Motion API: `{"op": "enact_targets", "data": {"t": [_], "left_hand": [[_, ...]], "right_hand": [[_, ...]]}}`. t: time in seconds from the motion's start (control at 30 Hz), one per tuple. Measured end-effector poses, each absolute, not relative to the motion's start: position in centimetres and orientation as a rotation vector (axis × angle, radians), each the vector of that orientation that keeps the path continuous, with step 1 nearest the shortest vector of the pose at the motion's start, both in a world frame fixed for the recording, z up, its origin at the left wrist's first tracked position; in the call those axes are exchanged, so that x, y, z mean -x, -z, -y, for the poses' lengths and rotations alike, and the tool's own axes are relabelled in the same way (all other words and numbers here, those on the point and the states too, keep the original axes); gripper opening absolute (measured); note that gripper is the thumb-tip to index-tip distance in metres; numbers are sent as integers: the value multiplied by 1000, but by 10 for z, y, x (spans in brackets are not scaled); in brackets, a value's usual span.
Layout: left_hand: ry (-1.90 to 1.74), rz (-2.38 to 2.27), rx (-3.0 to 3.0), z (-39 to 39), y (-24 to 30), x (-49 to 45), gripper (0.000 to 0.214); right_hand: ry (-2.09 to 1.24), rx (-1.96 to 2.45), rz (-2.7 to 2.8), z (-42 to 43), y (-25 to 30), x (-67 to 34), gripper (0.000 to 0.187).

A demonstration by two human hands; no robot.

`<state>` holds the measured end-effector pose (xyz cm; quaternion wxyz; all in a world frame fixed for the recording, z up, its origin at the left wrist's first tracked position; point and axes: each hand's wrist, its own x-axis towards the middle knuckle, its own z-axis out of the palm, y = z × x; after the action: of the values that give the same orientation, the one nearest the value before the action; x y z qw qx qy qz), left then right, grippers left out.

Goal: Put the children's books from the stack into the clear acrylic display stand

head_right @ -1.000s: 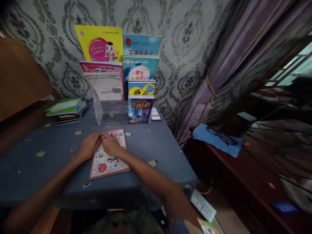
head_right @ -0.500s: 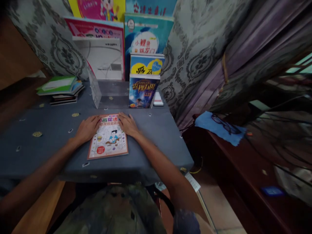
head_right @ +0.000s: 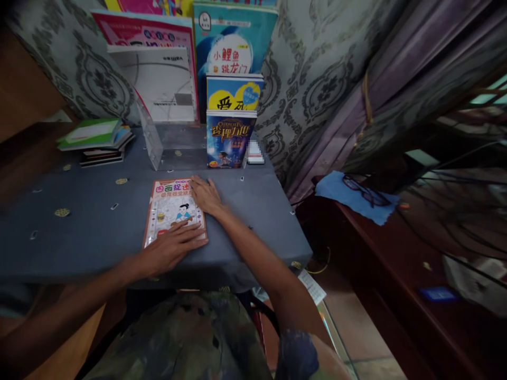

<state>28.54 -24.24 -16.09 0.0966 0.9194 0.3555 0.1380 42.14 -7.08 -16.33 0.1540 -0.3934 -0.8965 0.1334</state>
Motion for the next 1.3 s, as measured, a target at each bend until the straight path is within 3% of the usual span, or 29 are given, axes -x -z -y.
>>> {"op": "enact_targets", "data": {"t": [0.2, 0.53, 0.67, 0.9, 1.3], "left_hand": [[-485, -1108, -2655, 241, 164, -283, 54], [-899, -1198, -2446, 247, 153, -270, 30], [-814, -1441, -2502, 240, 161, -239, 33], [-511, -1882, -2328, 214, 168, -195, 58], [-354, -1988, -2367, 214, 171, -201, 60]], "right_hand": [[-339, 1122, 2573, 93, 161, -428, 42], [-333, 966, 2665, 177, 164, -481, 49], [-317, 955, 2716, 188, 157, -489, 50], [-406, 941, 2805, 187, 146, -493, 59], [-498, 920, 2919, 171, 127, -467, 82]]}}
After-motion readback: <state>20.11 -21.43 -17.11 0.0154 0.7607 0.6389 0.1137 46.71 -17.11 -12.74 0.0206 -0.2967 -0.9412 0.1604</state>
